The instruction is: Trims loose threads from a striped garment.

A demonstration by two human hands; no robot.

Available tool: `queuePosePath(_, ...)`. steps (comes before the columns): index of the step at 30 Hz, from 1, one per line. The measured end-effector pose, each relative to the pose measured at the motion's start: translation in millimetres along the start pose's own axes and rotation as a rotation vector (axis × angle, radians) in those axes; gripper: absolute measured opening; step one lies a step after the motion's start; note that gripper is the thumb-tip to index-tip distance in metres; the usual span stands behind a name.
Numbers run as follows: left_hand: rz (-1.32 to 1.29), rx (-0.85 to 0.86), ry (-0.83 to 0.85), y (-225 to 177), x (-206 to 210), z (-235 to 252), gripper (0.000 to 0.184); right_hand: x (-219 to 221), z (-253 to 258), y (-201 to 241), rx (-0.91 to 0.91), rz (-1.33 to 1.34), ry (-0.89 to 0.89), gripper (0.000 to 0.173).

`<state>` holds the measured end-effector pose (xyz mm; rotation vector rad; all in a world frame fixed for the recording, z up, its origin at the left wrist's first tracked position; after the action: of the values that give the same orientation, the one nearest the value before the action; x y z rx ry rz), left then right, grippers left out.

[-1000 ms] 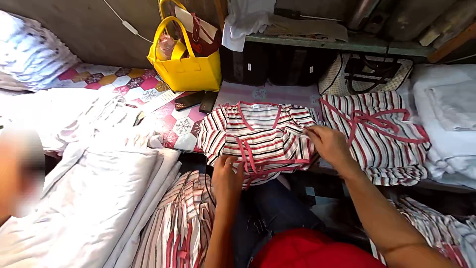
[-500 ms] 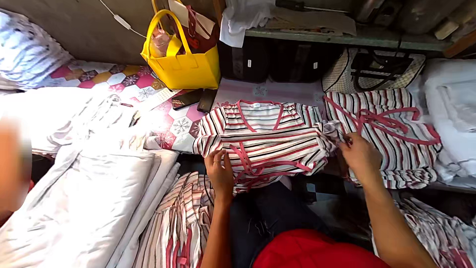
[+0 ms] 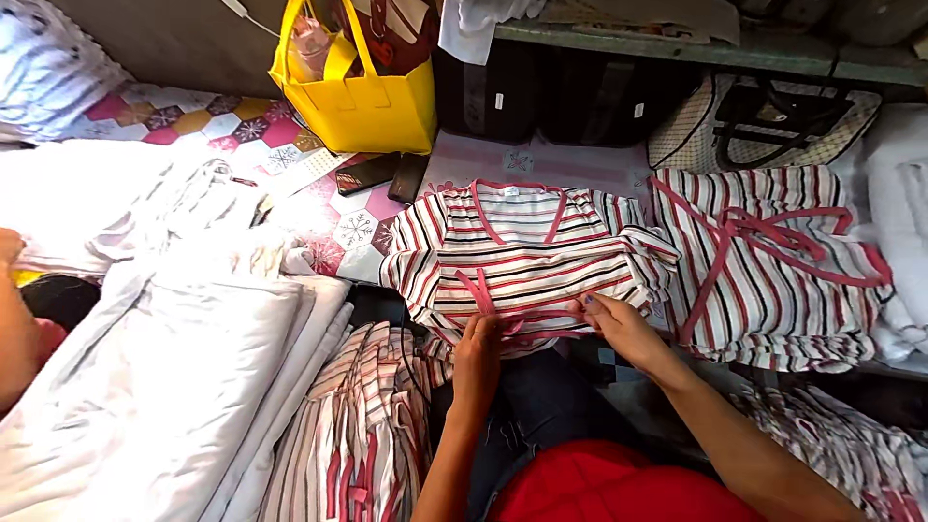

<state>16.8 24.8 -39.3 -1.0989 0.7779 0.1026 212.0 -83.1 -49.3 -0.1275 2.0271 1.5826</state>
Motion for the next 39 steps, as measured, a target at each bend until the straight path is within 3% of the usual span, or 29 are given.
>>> queuePosePath(5,0.048,0.106,-0.047,11,32,11,0.008,53,0,8,0.108,0.252,0.184,0.044)
queuePosePath(12,-0.28,-0.014,0.019,26,24,1,0.006,100,-3,-19,0.378,0.506,0.296,0.045)
queuePosePath(25,-0.231,-0.064,0.005,29,25,-6,0.006,106,8,-25,0.371,0.525,0.239,0.038)
queuePosePath(27,-0.089,-0.076,0.178,19,23,-11,0.009,96,-2,-22,0.338,0.547,0.252,0.037)
queuePosePath(30,0.066,-0.119,0.696,-12,33,-24,0.017,52,-23,-15,0.233,0.528,0.196,0.038)
queuePosePath(31,0.066,-0.086,0.74,-28,34,-21,0.019,30,-27,-13,0.192,0.47,0.117,0.04)
queuePosePath(35,-0.019,0.026,0.484,-95,56,20,0.026,-54,-36,-30,0.055,0.19,-0.308,0.039)
queuePosePath(39,-0.039,-0.09,0.54,-104,140,42,0.036,-75,-34,-64,0.074,0.021,-0.412,0.028)
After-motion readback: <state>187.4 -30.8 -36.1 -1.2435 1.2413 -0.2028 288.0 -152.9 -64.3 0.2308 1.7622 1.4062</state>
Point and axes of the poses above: each hand's wrist, its own z-axis towards the middle knuckle, its own x-axis out of the palm, y = z × x, the point moved 10 cm from there along z, towards the middle knuckle, and after that the axes turned 10 degrees about -x, right-handed, at the moved point
